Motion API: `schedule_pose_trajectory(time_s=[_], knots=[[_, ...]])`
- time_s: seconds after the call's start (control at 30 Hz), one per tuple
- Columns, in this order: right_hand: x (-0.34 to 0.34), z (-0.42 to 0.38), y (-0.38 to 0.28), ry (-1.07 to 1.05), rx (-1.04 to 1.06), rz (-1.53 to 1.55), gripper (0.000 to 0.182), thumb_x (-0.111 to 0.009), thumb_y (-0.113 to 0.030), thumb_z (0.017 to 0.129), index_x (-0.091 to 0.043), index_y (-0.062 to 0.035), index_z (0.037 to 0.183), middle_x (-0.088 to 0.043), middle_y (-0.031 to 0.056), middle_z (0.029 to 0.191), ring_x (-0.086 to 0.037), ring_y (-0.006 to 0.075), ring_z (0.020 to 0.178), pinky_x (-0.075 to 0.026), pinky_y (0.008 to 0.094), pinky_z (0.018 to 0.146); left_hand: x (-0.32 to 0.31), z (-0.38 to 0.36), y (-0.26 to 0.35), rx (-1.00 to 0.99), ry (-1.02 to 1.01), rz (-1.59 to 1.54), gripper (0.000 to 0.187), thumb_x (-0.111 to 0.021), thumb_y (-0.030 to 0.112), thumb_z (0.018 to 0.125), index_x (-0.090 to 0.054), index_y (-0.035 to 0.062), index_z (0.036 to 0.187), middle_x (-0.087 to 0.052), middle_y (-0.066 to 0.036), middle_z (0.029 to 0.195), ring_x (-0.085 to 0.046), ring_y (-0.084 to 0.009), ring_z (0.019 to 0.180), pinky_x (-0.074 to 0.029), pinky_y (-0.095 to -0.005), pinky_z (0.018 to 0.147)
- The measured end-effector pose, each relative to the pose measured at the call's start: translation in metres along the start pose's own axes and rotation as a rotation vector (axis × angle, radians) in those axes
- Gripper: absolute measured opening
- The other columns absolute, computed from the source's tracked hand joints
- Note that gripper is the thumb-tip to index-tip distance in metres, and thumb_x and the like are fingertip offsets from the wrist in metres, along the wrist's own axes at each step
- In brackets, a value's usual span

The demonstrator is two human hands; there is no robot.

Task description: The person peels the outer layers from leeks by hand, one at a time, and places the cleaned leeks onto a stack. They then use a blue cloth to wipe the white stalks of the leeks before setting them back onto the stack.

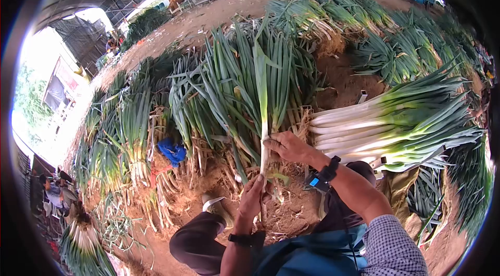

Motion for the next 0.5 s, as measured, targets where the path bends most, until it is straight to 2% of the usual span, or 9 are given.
schedule_pose_trajectory(time_s=[0.07, 0.17, 0.2, 0.27, 0.3, 0.37, 0.43, 0.47, 0.5], knots=[[0.002, -0.003, -0.015, 0.029, 0.083, 0.038, 0.035, -0.056, -0.026, 0.102, -0.059, 0.0010, 0.080, -0.054, 0.0138, 0.057, -0.056, 0.0221, 0.050, -0.044, 0.0379, 0.049, -0.003, -0.002, 0.005, -0.005, -0.017, -0.044, 0.030, -0.047, 0.035, 0.107, -0.059, 0.0093, 0.117, -0.056, -0.001, 0.075, -0.041, -0.0051, 0.052, -0.035, -0.0206, 0.048], [-0.020, -0.018, -0.019, -0.092, 0.356, -0.289, 0.026, -0.058, -0.023, 0.099, -0.059, -0.0027, 0.083, -0.058, 0.0175, 0.059, -0.061, 0.0299, 0.051, -0.047, 0.0392, 0.049, -0.010, -0.010, 0.021, -0.013, -0.008, -0.063, 0.031, -0.046, 0.039, 0.106, -0.058, 0.0107, 0.112, -0.055, -0.001, 0.073, -0.040, -0.0059, 0.052, -0.034, -0.0214, 0.048], [-0.028, -0.028, -0.023, -0.190, 0.264, -0.383, 0.016, -0.059, -0.015, 0.092, -0.059, -0.0052, 0.080, -0.060, 0.0198, 0.065, -0.062, 0.0346, 0.056, -0.047, 0.0432, 0.051, -0.004, -0.007, 0.019, -0.007, -0.012, -0.077, 0.032, -0.045, 0.041, 0.106, -0.058, 0.0109, 0.109, -0.055, -0.001, 0.072, -0.040, -0.0062, 0.052, -0.034, -0.0217, 0.048], [-0.043, -0.044, -0.023, -0.268, 0.393, -0.473, 0.008, -0.059, -0.013, 0.090, -0.057, -0.0059, 0.086, -0.061, 0.0148, 0.066, -0.061, 0.0346, 0.054, -0.048, 0.0429, 0.050, -0.002, -0.007, 0.022, -0.030, -0.034, -0.009, 0.038, -0.042, 0.045, 0.106, -0.056, 0.0105, 0.099, -0.052, -0.001, 0.069, -0.038, -0.0072, 0.051, -0.032, -0.0230, 0.047], [-0.051, -0.053, -0.025, -0.304, 0.449, -0.520, 0.006, -0.059, -0.012, 0.089, -0.056, -0.0062, 0.089, -0.061, 0.0124, 0.066, -0.061, 0.0346, 0.053, -0.049, 0.0427, 0.050, 0.003, -0.007, 0.022, -0.038, -0.015, -0.005, 0.037, -0.043, 0.044, 0.107, -0.056, 0.0095, 0.106, -0.053, -0.001, 0.069, -0.039, -0.0070, 0.050, -0.033, -0.0227, 0.046], [-0.061, -0.067, -0.015, -0.489, 0.305, -0.504, 0.008, -0.059, -0.012, 0.088, -0.057, -0.0060, 0.094, -0.063, 0.0135, 0.070, -0.065, 0.0354, 0.061, -0.053, 0.0443, 0.057, 0.012, -0.003, 0.023, -0.056, 0.011, 0.001, 0.039, -0.044, 0.041, 0.107, -0.057, 0.0075, 0.122, -0.054, -0.002, 0.070, -0.040, -0.0067, 0.048, -0.034, -0.0221, 0.045], [-0.060, -0.076, -0.011, -0.609, 0.158, -0.430, 0.009, -0.058, -0.012, 0.089, -0.058, -0.0049, 0.095, -0.063, 0.0144, 0.072, -0.067, 0.0336, 0.067, -0.055, 0.0451, 0.063, 0.004, -0.007, 0.036, -0.088, -0.017, 0.031, 0.039, -0.046, 0.041, 0.107, -0.058, 0.0079, 0.122, -0.055, -0.002, 0.072, -0.042, -0.0065, 0.049, -0.035, -0.0220, 0.046], [-0.053, -0.072, 0.022, -0.516, -0.058, -0.267, 0.026, -0.064, -0.022, 0.090, -0.067, -0.0126, 0.113, -0.066, 0.0136, 0.078, -0.065, 0.0265, 0.061, -0.054, 0.0375, 0.058, 0.004, -0.008, 0.037, -0.092, 0.001, 0.033, 0.038, -0.046, 0.041, 0.107, -0.059, 0.0079, 0.121, -0.055, -0.002, 0.072, -0.042, -0.0067, 0.049, -0.035, -0.0221, 0.046], [-0.035, -0.060, 0.014, -0.382, -0.041, -0.261, 0.027, -0.065, -0.025, 0.091, -0.067, -0.0114, 0.113, -0.066, 0.0124, 0.077, -0.065, 0.0252, 0.061, -0.054, 0.0367, 0.058, 0.004, -0.007, 0.039, -0.097, 0.013, 0.037, 0.037, -0.046, 0.040, 0.107, -0.059, 0.0079, 0.121, -0.055, -0.001, 0.072, -0.042, -0.0068, 0.049, -0.035, -0.0221, 0.046]])
Point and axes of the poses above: each hand's wrist, its own z-axis towards the middle knuckle, its own x-axis out of the back of the hand, y = z × x, the point moved 6 cm from there along z, towards the middle knuckle
